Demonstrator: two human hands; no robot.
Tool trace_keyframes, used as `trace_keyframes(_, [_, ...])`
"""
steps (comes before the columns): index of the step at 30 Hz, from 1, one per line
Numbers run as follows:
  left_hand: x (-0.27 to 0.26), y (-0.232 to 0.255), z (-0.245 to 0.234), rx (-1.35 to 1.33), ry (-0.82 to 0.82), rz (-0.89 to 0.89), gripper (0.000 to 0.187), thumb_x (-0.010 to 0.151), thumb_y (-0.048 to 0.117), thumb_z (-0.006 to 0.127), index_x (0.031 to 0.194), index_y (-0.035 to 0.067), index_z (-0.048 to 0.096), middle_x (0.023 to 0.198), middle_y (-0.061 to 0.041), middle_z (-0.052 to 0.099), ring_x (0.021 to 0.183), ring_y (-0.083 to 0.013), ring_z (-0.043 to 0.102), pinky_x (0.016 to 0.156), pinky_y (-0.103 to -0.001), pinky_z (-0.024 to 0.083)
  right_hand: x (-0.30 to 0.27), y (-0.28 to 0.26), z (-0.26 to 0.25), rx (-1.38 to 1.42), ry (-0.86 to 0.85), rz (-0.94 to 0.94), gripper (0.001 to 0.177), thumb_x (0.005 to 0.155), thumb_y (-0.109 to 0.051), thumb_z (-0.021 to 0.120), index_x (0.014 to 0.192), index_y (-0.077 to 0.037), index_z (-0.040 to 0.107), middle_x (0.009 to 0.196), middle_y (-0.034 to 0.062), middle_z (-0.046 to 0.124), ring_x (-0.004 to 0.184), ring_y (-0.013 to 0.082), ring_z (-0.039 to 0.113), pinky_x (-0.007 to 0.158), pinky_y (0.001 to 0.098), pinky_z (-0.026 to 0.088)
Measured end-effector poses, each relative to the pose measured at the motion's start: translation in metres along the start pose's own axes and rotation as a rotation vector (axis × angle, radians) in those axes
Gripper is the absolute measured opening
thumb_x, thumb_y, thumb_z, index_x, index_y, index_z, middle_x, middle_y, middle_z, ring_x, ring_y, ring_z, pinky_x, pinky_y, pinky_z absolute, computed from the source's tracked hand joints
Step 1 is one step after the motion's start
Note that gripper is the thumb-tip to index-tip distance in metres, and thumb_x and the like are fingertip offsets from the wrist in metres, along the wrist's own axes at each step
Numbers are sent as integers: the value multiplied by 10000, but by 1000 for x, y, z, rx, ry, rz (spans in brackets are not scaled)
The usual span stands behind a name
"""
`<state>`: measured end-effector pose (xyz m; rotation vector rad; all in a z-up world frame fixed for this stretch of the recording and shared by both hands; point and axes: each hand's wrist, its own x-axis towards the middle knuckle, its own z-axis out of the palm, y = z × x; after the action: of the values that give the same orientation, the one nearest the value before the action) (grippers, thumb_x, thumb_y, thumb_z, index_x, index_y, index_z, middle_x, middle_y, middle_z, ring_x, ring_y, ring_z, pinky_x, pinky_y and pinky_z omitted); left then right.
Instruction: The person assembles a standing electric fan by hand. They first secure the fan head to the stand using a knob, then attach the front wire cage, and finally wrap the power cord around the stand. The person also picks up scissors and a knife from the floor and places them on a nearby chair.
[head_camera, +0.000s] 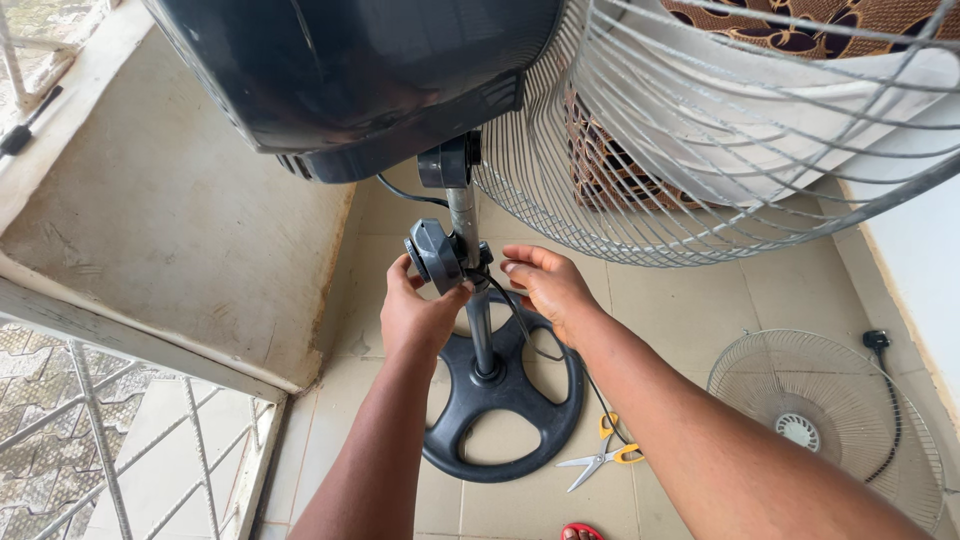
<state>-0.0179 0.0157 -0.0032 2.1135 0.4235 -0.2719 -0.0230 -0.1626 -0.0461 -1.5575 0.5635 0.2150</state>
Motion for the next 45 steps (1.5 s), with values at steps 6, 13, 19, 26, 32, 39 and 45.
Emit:
trace_keyframes(6, [-22, 5, -4, -19, 112, -118, 891, 745, 331, 830, 1513, 168, 410, 1361, -73, 633, 1214, -256, 641, 1020, -388, 507, -28, -1, -23, 88, 35, 42, 344, 948, -211, 613, 1283, -193, 687, 1171, -61, 730, 1017, 86, 621, 821, 308, 511])
trace_keyframes(13, [-69, 31, -19, -189, 61, -55, 711, 758, 306, 784, 1407, 156, 533, 1268, -60, 688, 1136, -221, 672, 982, -364, 510, -70, -19, -66, 219, 82, 43, 289, 933, -208, 661, 1209, -134, 700, 1142, -13, 726, 949, 83, 631, 782, 315, 518])
trace_keyframes(19, [-116, 51, -49, -250, -81, 48, 551, 767, 258, 779, 1292, 139, 664, 1204, -51, 753, 1086, -171, 726, 947, -310, 530, -110, -54, -119, 5, 258, -61, 456, 867, -94, 682, 1308, -188, 608, 1145, 31, 659, 933, 105, 596, 785, 327, 505])
trace_keyframes(26, [-193, 105, -36, -222, -245, 222, 638, 752, 278, 777, 1356, 163, 603, 1262, -44, 711, 1084, -193, 728, 925, -358, 582, -167, -92, -134, -201, 272, -349, 492, 809, -25, 678, 1292, -104, 623, 1191, 45, 711, 1097, 177, 649, 963, 350, 486])
trace_keyframes(32, [-227, 135, -17, -305, -3, 481, 1056, 711, 427, 907, 1531, 71, 345, 1510, -219, 446, 1396, -365, 451, 1121, -441, 391, -196, -104, -116, -468, 316, -405, 356, 920, -123, 624, 1273, -77, 634, 1171, 117, 742, 1094, 243, 706, 943, 379, 531])
trace_keyframes(39, [-247, 158, -13, -286, 274, 377, 1228, 603, 394, 924, 1561, 72, 225, 1498, -227, 391, 1357, -406, 456, 1106, -455, 400, -206, -105, -99, -543, 131, -452, 459, 882, -135, 670, 1336, -112, 605, 1254, 136, 715, 1196, 275, 684, 991, 396, 524])
trace_keyframes(45, [-243, 147, -35, -238, 518, 327, 1001, 722, 234, 811, 1574, 113, 300, 1475, -210, 524, 1324, -381, 538, 1090, -438, 431, -230, -92, -67, -505, -158, -592, 849, 779, 0, 683, 1547, -179, 367, 1371, 165, 554, 1214, 283, 640, 1010, 371, 514])
